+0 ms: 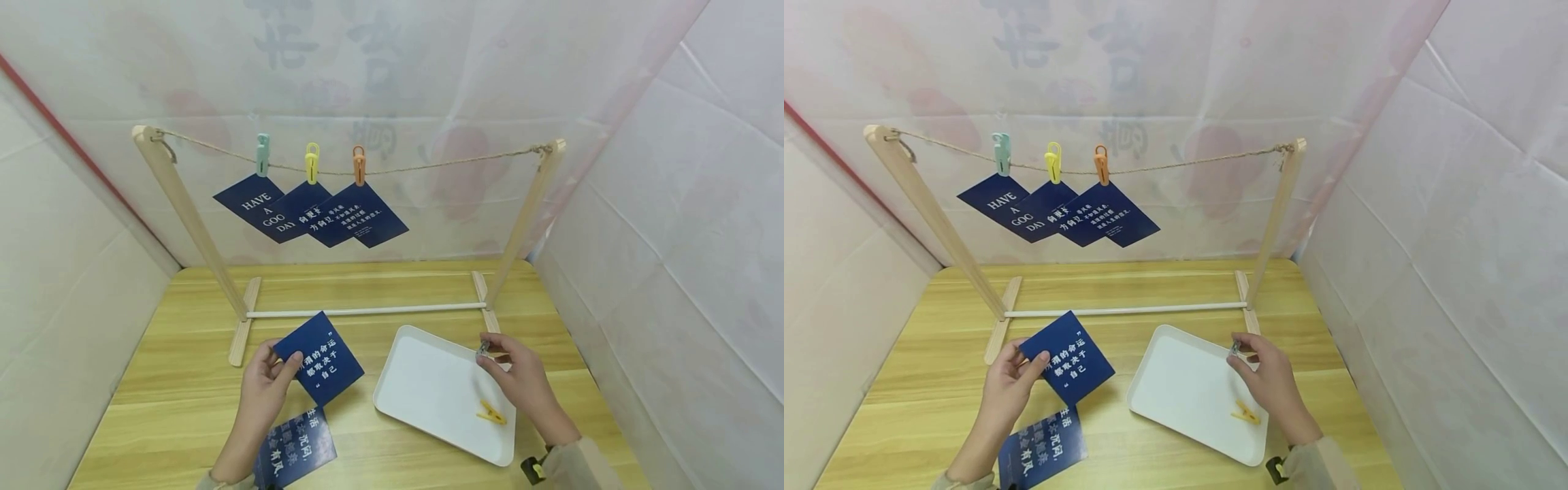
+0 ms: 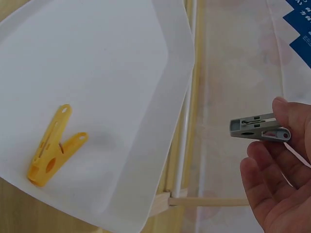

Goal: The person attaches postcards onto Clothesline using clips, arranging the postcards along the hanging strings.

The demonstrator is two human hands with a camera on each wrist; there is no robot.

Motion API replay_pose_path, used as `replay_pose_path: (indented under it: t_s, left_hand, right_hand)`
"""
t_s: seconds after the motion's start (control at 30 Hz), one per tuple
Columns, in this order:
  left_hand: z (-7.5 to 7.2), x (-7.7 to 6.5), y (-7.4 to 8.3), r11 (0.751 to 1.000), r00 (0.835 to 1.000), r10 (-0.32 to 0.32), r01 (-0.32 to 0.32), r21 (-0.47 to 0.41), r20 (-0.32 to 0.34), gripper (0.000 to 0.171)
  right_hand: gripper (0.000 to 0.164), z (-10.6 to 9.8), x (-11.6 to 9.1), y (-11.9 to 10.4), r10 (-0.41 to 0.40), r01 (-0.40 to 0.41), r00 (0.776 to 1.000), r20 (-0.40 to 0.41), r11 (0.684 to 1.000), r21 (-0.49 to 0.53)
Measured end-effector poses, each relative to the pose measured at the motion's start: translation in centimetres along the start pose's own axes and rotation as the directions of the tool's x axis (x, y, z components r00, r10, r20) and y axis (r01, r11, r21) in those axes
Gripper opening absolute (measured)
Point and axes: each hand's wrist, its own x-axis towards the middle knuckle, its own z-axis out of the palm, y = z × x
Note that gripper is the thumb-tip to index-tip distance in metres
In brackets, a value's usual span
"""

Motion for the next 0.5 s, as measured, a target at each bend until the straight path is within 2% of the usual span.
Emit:
replay_pose_path:
  t_s: [0.5]
  left_hand:
    - [0.3, 1.1, 1.2, 0.999, 0.999, 0.043, -0.043, -0.009, 0.032, 0.024]
  right_hand:
    - [0.042, -1.0, 2.4, -1.4, -0.054, 0.054, 0.999, 0.004, 0.999, 0.001]
